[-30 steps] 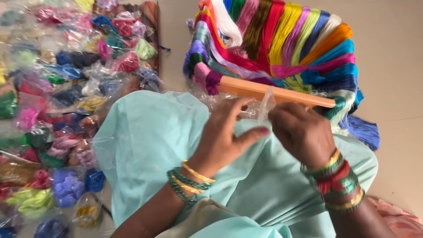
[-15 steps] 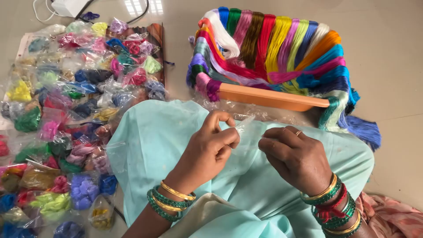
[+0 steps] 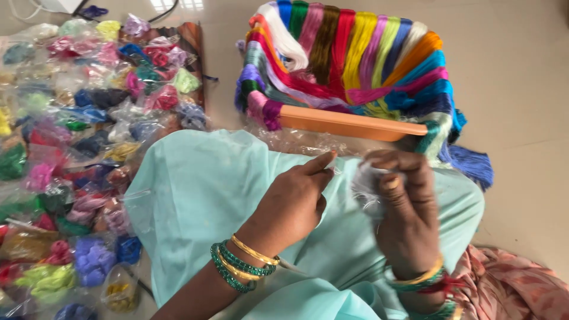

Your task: Bundling and preparing colorful silk threads into individual packages.

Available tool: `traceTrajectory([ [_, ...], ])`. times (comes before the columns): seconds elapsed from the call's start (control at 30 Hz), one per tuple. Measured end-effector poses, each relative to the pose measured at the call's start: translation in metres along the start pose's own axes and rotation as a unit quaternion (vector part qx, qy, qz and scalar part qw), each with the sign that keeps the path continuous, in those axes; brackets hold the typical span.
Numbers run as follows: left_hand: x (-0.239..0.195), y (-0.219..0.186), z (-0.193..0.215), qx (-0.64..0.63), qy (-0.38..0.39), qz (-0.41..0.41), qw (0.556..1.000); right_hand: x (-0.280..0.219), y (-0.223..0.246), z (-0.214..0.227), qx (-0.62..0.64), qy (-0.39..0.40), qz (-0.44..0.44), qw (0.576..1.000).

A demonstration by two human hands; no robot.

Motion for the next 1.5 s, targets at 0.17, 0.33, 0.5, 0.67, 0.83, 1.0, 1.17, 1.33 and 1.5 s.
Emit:
traceTrajectory([
  [0.17, 0.001, -0.012, -0.007, -0.096, -0.045, 0.005, 0.994, 0.003, -0.03, -0.034, -0.055, -0.05, 0.11, 0.991],
  [0.33, -0.003, -0.011, -0.004, -0.118, -0.103, 0.054, 0.986, 0.001, -0.017, -0.038, -0.34, -0.075, 0.239, 0.907],
  [0.5, -0.003, -0.009, 0.006, -0.154, -0.139, 0.053, 0.977, -0.004, -0.005, -0.019, -0.469, 0.058, 0.304, 0.827],
  [0.67, -0.001, -0.01, 0.008, -0.17, -0.121, 0.099, 0.973, -0.004, -0.006, -0.004, -0.503, 0.052, 0.313, 0.804],
  [0.83, -0.002, -0.014, 0.004, -0.175, -0.081, 0.131, 0.972, 0.002, 0.006, 0.003, -0.551, 0.065, 0.31, 0.772],
  [1.0, -0.003, -0.018, 0.002, -0.107, -0.065, 0.061, 0.99, 0.0, 0.023, -0.011, -0.638, 0.076, 0.289, 0.71],
  [1.17, -0.002, -0.021, 0.005, -0.108, -0.072, 0.058, 0.99, -0.014, 0.03, -0.005, -0.617, 0.067, 0.252, 0.743],
  [1.33, -0.01, -0.02, -0.009, -0.117, -0.077, 0.067, 0.988, -0.011, -0.002, 0.011, -0.62, 0.161, 0.068, 0.765],
  [1.5, -0.017, -0.031, -0.034, -0.109, -0.054, -0.057, 0.991, -0.003, -0.08, 0.05, -0.727, 0.173, 0.01, 0.664],
])
Point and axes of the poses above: each hand's wrist, its own x-axis towards the middle knuckle, its own z-axis out of the back of the hand, y = z × x, the point moved 2 cm from there along x, towards the middle knuckle, and after that the axes turned 12 degrees about -z, right-handed, at the moved point
